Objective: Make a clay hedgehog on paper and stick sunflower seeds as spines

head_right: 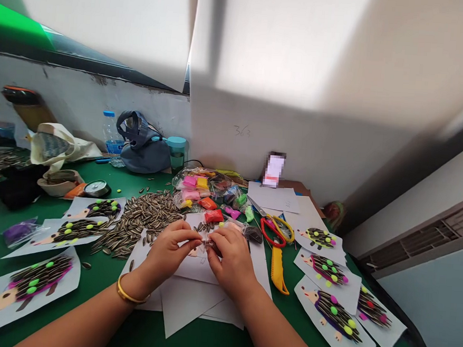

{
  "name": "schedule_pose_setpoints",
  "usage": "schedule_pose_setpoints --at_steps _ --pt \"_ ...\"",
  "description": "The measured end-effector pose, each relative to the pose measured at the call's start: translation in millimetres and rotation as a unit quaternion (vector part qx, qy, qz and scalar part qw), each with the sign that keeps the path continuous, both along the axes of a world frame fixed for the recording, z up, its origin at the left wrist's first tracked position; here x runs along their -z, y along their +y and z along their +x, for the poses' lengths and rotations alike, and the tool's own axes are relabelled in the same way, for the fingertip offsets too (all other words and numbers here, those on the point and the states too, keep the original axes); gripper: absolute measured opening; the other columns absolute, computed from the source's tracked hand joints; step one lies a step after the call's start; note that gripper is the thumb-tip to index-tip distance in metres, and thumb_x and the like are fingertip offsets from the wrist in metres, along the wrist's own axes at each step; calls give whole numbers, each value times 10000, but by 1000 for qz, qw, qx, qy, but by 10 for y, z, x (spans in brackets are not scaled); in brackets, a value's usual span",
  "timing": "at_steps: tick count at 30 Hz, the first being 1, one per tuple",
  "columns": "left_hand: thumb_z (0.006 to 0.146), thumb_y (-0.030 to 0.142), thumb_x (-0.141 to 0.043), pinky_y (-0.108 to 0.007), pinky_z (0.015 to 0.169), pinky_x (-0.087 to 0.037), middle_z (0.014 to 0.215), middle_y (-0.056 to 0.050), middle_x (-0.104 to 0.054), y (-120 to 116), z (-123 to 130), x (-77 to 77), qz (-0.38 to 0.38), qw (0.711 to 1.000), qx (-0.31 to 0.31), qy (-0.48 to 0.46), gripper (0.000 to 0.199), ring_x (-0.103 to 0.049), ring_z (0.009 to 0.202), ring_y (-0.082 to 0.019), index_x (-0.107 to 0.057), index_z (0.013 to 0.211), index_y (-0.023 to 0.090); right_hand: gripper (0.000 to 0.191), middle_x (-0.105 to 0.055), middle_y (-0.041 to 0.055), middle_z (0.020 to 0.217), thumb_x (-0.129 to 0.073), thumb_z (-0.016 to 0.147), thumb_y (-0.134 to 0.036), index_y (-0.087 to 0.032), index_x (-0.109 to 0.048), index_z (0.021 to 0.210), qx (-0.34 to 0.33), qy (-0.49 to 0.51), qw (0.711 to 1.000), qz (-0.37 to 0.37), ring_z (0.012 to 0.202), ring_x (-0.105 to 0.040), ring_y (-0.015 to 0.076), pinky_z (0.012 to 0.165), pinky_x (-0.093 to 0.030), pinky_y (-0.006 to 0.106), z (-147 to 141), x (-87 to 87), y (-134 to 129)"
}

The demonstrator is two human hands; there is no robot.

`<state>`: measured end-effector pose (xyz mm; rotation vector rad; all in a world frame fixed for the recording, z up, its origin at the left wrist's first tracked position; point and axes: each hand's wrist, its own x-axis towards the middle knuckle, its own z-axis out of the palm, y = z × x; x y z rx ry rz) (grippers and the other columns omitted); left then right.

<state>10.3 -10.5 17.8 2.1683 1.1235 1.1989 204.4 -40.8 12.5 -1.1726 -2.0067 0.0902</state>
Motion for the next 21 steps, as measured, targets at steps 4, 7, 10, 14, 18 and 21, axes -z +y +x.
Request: schedule_pose_setpoints --at_steps 4,7,10,14,18,21 --pt "925 279 -578 -310 743 -526 852 -39 -653 38 -4 19 -26 999 -8 -41 170 -618 831 -179 -740 923 227 225 -646 100 1108 -600 895 -254 -243 -670 1108 39 -11 999 5 1084 -570 292 946 -482 506 49 7 25" --pt "931 248 -553 -319 791 -542 920 -42 -689 62 4 47 -33 998 0 -61 194 -641 881 -180 -738 987 235 247 -651 98 1089 -589 903 -255 -240 -665 1138 40 -6 999 -10 1070 -578 287 935 -496 490 64 10 30" --pt "915 227 -563 -314 784 -546 938 -36 -721 68 11 74 -58 997 6 -60 195 -661 877 -179 -737 1002 238 280 -663 91 1069 -587 904 -250 -229 -645 1177 19 -5 1000 -21 1086 -576 285 988 -473 504 50 20 23" --pt "847 237 -660 -297 739 -531 859 -4 -724 53 10 82 -84 996 -4 -30 96 -662 806 -173 -733 909 242 292 -669 80 1049 -593 897 -230 -231 -641 1186 3 -3 999 -31 1050 -582 270 1018 -450 516 23 33 10" --pt "839 246 -666 -286 708 -499 786 11 -693 37 5 65 -87 996 -5 5 48 -639 761 -165 -694 806 224 286 -662 71 1016 -610 883 -214 -243 -658 1164 -3 -6 1000 -26 996 -587 255 1008 -452 501 6 28 4" --pt "885 285 -608 -289 703 -487 804 0 -690 36 -7 54 -92 996 -18 -10 118 -629 760 -166 -680 820 218 249 -635 75 987 -619 881 -229 -247 -690 1119 19 -14 1000 -18 976 -577 256 931 -487 461 16 3 11"
